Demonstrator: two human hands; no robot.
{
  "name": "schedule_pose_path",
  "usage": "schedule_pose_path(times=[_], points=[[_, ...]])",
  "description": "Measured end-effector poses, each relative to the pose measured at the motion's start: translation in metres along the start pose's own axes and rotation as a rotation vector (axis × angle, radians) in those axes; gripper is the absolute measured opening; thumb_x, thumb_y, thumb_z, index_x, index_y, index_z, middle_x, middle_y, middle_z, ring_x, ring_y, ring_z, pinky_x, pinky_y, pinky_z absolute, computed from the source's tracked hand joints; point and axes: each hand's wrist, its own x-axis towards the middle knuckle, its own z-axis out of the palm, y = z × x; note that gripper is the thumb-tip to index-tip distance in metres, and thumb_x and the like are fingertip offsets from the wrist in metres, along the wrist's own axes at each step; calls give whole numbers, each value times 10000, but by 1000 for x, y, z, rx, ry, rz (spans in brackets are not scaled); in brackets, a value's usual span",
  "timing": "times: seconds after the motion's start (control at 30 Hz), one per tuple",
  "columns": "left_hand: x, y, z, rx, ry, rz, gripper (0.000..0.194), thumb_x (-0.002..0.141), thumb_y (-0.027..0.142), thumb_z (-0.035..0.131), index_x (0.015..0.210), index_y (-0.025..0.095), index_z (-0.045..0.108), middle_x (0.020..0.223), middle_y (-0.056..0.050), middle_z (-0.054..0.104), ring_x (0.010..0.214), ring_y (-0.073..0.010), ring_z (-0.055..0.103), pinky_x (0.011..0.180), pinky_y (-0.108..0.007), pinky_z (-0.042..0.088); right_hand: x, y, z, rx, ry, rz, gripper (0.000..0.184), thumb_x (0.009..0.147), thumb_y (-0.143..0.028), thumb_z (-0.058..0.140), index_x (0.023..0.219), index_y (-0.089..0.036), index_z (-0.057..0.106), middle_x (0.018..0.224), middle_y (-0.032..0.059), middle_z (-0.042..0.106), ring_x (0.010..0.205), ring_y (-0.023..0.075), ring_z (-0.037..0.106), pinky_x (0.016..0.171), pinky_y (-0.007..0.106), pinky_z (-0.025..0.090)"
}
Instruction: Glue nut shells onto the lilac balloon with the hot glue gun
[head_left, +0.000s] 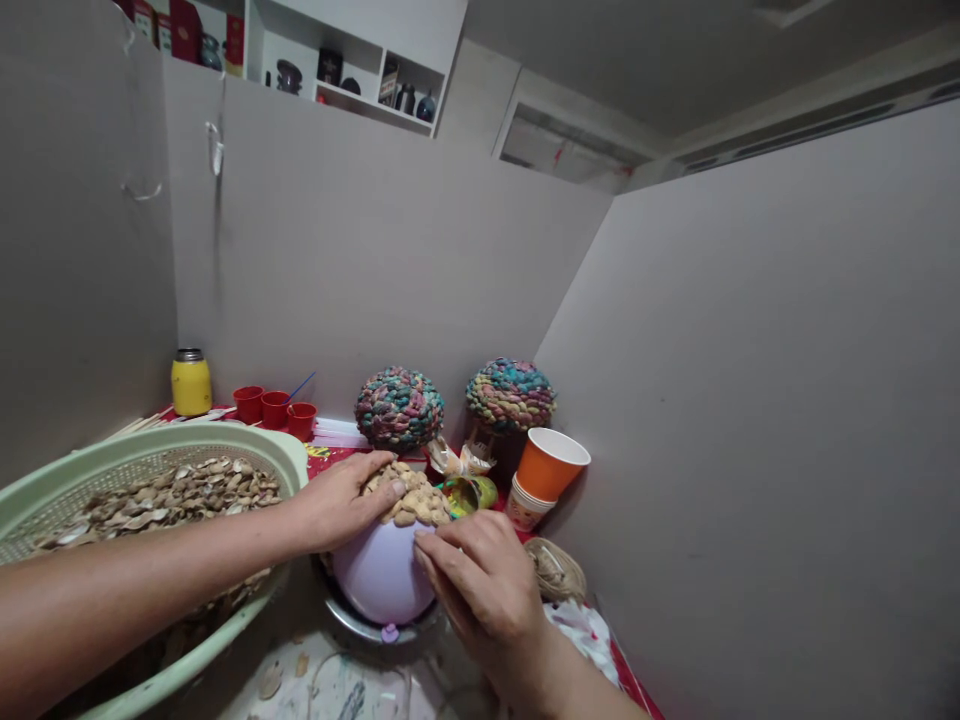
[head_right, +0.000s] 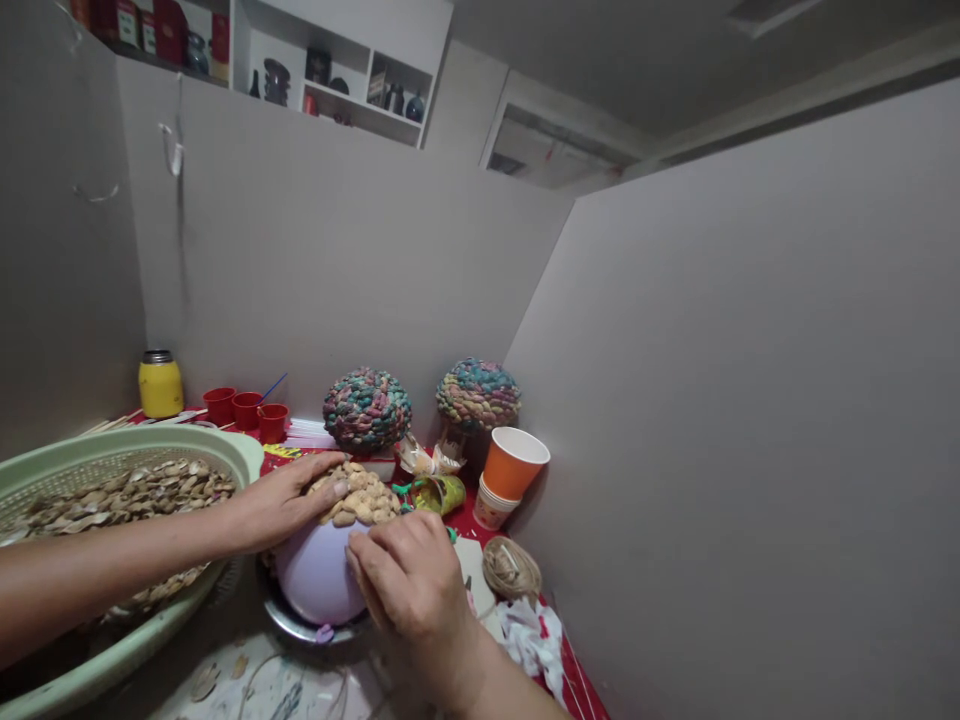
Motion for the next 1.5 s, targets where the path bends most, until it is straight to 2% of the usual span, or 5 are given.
schedule_pose_path(times=[0.7,1.07,1.23,1.37,1.5], points=[[-1,-1,2,-30,20,29,606,901,540,422,1355,151,523,1394,-142,566,1285,-286,506,1097,-408,350,9,-1,6,-62,-21,-20,128,927,-102,544,999,-156,635,798,63,684,709,182,572,670,351,401],[-4,8,-6,-172,-19,-59,781,904,649,270,1398,76,466,1486,-156,453,1393,-276,372,1165,-385,240,-2,1,-4,89,6,117,208,890,-83,569,1074,-163,620,896,77,671,799,204,599,716,376,435],[1,6,-11,-253,-11,-96,765,905,651,258,1400,107,469,1520,-122,393,1420,-266,315,1172,-390,224,-12,9,-2,92,-2,251,279,922,-197,561,1200,-201,580,1108,120,642,1020,254,596,845,437,496],[0,12,-18,-309,-19,-103,701,920,627,235,1390,177,494,1494,-59,443,1405,-233,352,1165,-373,241,-20,13,4,121,-163,410,553,926,-405,555,1417,-205,400,1434,173,453,1308,325,437,1022,553,424],[-5,20,-22,-349,-31,-108,690,923,619,244,1397,182,490,1488,-37,450,1387,-225,387,1155,-358,262,-31,13,13,179,-256,504,680,928,-492,520,1498,-216,272,1522,175,341,1377,336,358,1063,575,380]])
